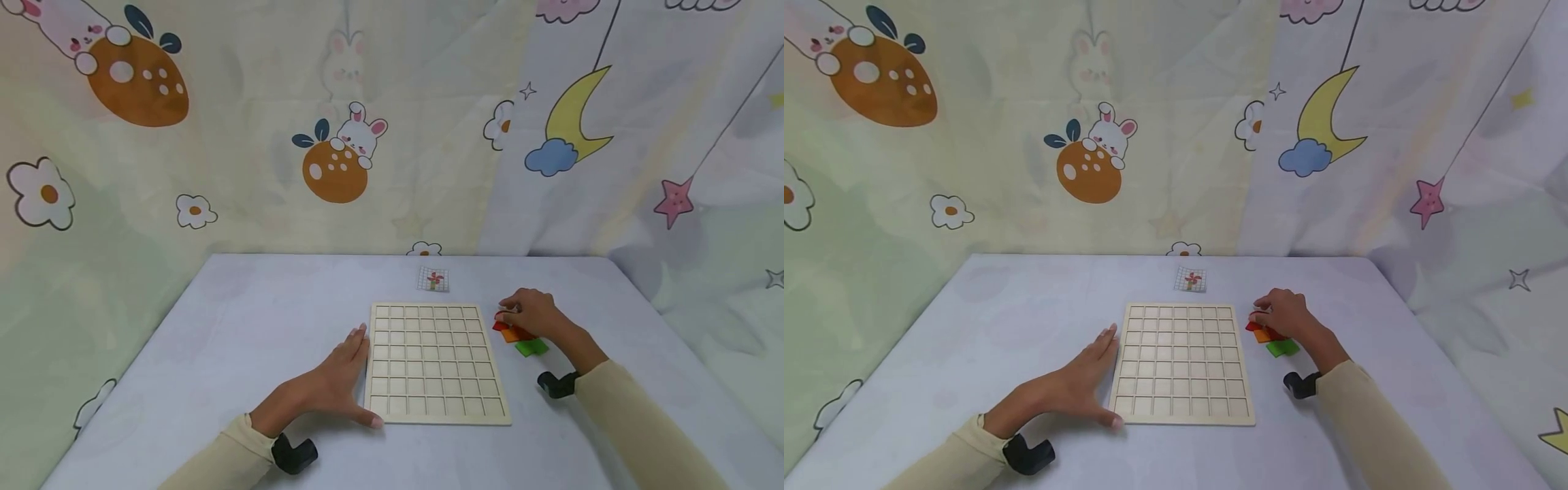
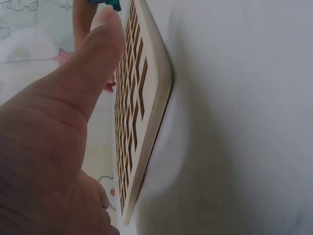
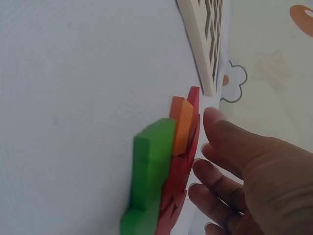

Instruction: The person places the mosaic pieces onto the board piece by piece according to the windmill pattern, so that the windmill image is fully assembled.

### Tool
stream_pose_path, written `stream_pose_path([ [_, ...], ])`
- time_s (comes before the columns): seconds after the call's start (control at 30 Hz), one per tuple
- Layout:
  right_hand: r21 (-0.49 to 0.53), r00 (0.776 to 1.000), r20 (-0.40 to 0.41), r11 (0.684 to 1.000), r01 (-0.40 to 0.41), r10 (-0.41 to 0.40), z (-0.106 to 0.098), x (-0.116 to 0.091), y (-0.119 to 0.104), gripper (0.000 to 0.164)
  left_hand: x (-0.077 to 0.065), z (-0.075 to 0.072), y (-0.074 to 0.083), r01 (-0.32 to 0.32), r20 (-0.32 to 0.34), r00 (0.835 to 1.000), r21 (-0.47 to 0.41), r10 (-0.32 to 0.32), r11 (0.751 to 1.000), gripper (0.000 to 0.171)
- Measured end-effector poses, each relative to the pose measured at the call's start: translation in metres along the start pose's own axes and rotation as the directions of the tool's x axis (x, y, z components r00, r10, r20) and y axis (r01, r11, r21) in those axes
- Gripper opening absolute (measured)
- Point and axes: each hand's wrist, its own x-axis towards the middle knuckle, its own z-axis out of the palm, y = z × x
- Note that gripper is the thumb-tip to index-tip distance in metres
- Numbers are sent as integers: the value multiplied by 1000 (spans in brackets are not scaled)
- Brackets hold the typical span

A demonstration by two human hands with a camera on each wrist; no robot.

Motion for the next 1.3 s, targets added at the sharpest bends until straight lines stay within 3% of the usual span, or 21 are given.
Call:
stream_pose_path([
  [0.33,16,999,-30,1000,10,-9,8,1,2,27,4,13,4,-19,15,1000,-70,20,997,130],
  [0.67,60,999,-42,998,-8,11,8,2,4,22,7,18,5,7,30,1000,-23,-6,1000,129],
  [0.97,140,998,-37,989,-39,45,9,2,2,20,8,17,5,12,31,999,-32,-11,999,129],
  [1.3,199,990,-137,980,-6,34,8,0,-5,15,8,18,5,20,37,999,-19,-19,1000,129],
])
